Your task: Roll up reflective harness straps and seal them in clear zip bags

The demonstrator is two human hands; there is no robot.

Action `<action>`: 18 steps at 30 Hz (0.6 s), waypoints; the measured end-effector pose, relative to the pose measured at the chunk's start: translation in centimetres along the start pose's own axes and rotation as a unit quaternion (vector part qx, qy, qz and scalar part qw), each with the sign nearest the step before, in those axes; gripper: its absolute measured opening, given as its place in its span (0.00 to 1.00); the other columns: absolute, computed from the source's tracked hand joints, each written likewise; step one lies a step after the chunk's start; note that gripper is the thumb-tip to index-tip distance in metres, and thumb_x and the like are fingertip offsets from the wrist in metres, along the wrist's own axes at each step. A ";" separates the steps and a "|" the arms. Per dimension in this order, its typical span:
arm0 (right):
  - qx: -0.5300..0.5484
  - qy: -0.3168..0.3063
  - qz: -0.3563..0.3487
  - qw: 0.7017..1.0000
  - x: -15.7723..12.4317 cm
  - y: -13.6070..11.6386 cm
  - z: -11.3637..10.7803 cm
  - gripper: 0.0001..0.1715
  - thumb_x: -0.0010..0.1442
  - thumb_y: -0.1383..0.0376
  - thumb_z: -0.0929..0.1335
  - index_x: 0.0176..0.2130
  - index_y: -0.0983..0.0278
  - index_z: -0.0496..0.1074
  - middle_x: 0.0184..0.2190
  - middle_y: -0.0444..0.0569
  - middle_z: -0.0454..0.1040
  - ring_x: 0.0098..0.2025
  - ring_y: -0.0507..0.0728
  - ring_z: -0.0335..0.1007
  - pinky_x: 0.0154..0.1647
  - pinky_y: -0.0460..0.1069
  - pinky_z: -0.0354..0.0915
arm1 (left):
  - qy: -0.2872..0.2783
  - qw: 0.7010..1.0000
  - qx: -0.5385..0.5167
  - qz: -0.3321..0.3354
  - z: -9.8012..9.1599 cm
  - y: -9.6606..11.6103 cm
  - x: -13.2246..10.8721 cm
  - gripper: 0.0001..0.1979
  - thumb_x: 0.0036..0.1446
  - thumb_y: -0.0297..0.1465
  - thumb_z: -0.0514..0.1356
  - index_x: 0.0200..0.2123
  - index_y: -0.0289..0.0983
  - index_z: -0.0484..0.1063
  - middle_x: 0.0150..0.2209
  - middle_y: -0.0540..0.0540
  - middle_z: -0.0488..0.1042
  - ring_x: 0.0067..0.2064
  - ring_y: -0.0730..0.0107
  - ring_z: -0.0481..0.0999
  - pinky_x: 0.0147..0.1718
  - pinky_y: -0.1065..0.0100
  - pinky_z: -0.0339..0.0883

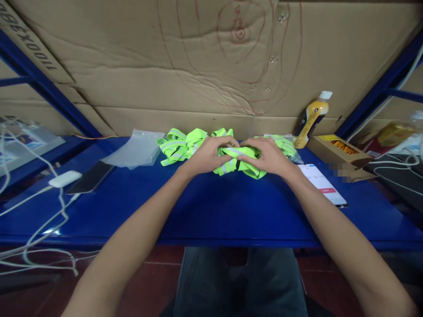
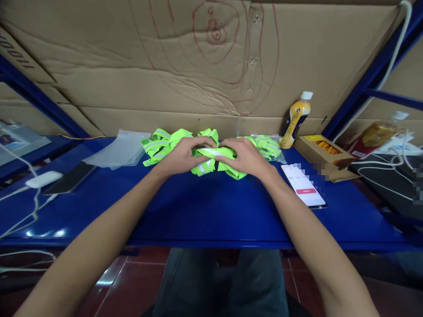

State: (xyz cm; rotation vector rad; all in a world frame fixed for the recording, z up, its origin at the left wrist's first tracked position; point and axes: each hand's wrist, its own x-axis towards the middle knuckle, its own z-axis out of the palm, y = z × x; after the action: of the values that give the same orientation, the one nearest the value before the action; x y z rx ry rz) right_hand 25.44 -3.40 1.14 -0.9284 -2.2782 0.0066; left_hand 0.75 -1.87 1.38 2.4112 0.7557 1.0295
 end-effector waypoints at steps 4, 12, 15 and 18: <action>0.011 0.030 0.025 0.999 0.0 1.6 0.3 0.22 0.71 0.46 0.68 0.40 0.61 0.78 0.35 0.48 0.82 0.36 0.59 0.76 0.41 0.52 0.64 | 0.032 0.990 0.133 0.019 0.2 -0.6 -0.1 0.14 0.57 0.27 0.60 0.47 0.39 0.74 0.44 0.45 0.82 0.44 0.57 0.81 0.45 0.63 0.71; -0.138 0.179 -0.056 0.973 -0.2 2.6 0.8 0.24 0.73 0.46 0.66 0.34 0.60 0.68 0.33 0.50 0.73 0.39 0.61 0.68 0.43 0.56 0.60 | 0.157 0.927 0.324 0.107 0.9 -1.6 -0.7 0.27 0.49 0.21 0.55 0.55 0.38 0.71 0.52 0.37 0.80 0.56 0.45 0.78 0.57 0.50 0.71; -0.134 0.217 -0.052 0.966 -0.2 2.4 1.2 0.23 0.77 0.55 0.61 0.31 0.60 0.66 0.31 0.51 0.72 0.38 0.61 0.68 0.43 0.57 0.61 | 0.215 0.918 0.324 0.079 0.4 -2.3 -0.6 0.28 0.49 0.21 0.55 0.56 0.39 0.70 0.53 0.36 0.79 0.58 0.43 0.76 0.58 0.47 0.70; -0.134 0.229 -0.048 0.963 -0.3 1.7 1.3 0.19 0.76 0.58 0.62 0.33 0.60 0.70 0.33 0.52 0.74 0.41 0.63 0.71 0.47 0.60 0.64 | 0.242 0.911 0.315 0.110 -0.2 -2.8 -0.5 0.24 0.53 0.21 0.56 0.54 0.40 0.70 0.58 0.35 0.76 0.63 0.44 0.72 0.62 0.45 0.68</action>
State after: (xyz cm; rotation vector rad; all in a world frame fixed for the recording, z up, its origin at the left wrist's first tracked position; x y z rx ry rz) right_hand 25.84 -2.00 -0.46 -0.8458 -1.9123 -0.5180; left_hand -0.62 -0.05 -0.29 2.8504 1.1427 1.7363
